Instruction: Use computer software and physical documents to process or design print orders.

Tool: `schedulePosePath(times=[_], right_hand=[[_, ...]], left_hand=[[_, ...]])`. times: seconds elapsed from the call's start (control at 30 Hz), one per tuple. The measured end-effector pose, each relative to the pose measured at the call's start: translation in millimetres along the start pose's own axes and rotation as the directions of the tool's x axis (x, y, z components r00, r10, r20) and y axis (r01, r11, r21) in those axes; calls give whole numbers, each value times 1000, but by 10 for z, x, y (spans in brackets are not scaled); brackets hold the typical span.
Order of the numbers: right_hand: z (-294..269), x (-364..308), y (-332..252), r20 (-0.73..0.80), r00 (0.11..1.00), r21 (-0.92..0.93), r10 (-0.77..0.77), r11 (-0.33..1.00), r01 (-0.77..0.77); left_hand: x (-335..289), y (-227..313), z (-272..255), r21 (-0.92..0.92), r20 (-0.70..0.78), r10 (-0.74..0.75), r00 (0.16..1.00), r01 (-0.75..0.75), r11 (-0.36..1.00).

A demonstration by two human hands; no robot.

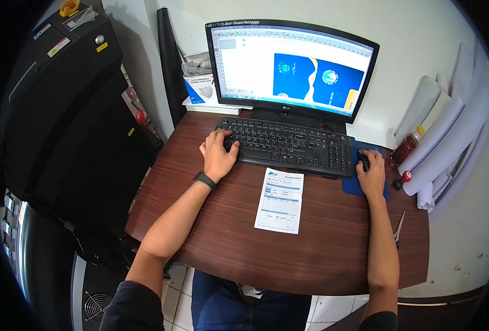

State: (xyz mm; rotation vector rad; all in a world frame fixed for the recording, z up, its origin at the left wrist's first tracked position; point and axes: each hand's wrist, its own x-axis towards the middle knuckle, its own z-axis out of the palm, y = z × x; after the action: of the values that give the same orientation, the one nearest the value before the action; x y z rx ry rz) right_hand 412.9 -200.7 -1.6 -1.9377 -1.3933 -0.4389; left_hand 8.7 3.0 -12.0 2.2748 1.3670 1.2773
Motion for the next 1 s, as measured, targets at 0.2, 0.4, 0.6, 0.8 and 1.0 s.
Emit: schedulePosePath(times=[0.2,0.4,0.6,0.8,1.0], right_hand=[[-4,5,3,-2,1000,-1,-5,1000,5],[17,6,27,-15,1000,-20,-17,1000,16],[9,2,-15,-6,1000,-20,1,1000,-1],[-2,-3,-13,9,1000,-34,7,999,-7],[-16,-31,-3,-3,1000,-21,9,1000,-9]], left_hand=[[1,0,6,16,-13,10,1000,-10,1000],[9,-8,5,16,-1,8,1000,-8,1000],[14,-8,7,10,-1,7,1000,-7,1000],[11,-5,-5,22,8,-1,1000,1,1000],[-15,-13,-16,30,-44,16,999,-15,999]])
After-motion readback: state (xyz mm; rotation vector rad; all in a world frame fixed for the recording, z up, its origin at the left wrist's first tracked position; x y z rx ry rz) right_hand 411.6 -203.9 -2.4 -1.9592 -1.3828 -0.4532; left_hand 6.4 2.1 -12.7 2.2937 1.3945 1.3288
